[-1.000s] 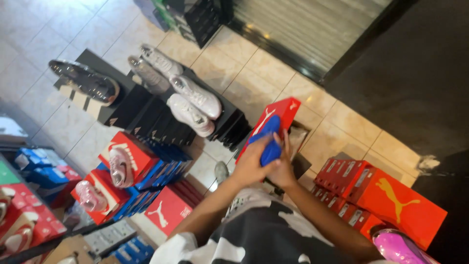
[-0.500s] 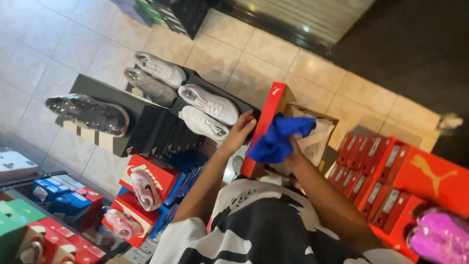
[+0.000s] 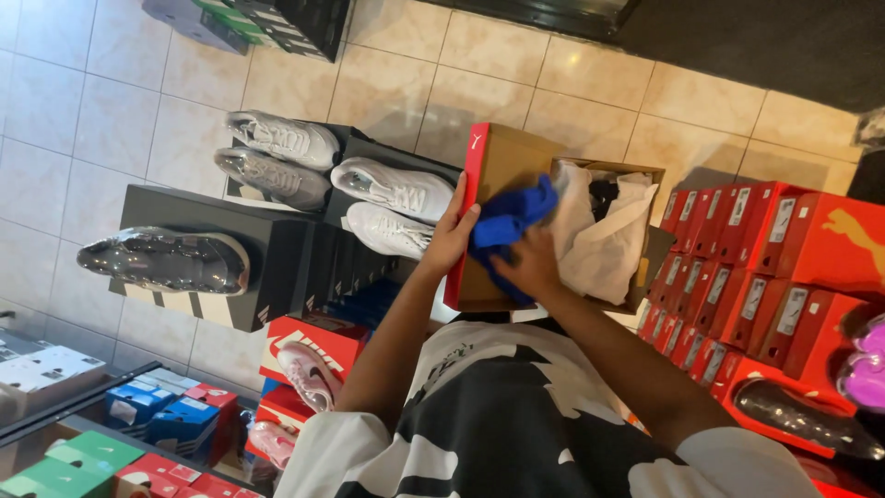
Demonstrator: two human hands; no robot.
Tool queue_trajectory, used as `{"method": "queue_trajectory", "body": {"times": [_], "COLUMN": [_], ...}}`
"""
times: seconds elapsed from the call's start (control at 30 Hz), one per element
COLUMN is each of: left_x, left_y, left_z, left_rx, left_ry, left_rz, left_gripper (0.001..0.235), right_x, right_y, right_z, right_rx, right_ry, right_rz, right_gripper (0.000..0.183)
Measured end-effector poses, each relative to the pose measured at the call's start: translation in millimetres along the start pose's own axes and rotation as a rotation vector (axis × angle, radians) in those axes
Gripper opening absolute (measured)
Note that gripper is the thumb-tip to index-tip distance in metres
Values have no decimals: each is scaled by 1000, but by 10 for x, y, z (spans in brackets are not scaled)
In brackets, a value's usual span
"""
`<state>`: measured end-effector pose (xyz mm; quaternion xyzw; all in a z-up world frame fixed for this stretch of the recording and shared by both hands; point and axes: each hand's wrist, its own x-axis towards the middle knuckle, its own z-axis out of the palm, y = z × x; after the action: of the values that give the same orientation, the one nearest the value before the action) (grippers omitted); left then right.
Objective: Cleaning shoe boxes with a cloth in a storage area
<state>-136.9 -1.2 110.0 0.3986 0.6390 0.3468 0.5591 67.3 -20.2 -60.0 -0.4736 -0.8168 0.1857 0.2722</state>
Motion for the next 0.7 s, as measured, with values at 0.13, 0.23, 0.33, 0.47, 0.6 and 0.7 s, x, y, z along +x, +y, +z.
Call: {"method": "queue_trajectory", "body": {"times": [0.13,0.23,0.33,0.47,0.6,0.7], "left_x": [52,32,77,190,155,215], "left_y": [-165,-177,-169,-401,-417,-487], "left_z": [2,-7,-10,-41,-20,-67], "left_rx": [13,24,45,11,62,72], "left_ry": [26,36,28,37,13,-4], "left_rz": [43,71,78,125,148,162], "left_gripper": [61,61,63,63,61,62], "right_x": [554,786,782,632,925,1169], "right_y": [93,80,-167,-418,-160,-153], "right_z": [78,237,130,-2,50,293], "right_rx": [28,274,370,275,325,431], "right_ry": [335,314,235,283,310,317], "right_rz": [129,108,71,20,215,46], "right_gripper": [57,87,79,34,105,97]}}
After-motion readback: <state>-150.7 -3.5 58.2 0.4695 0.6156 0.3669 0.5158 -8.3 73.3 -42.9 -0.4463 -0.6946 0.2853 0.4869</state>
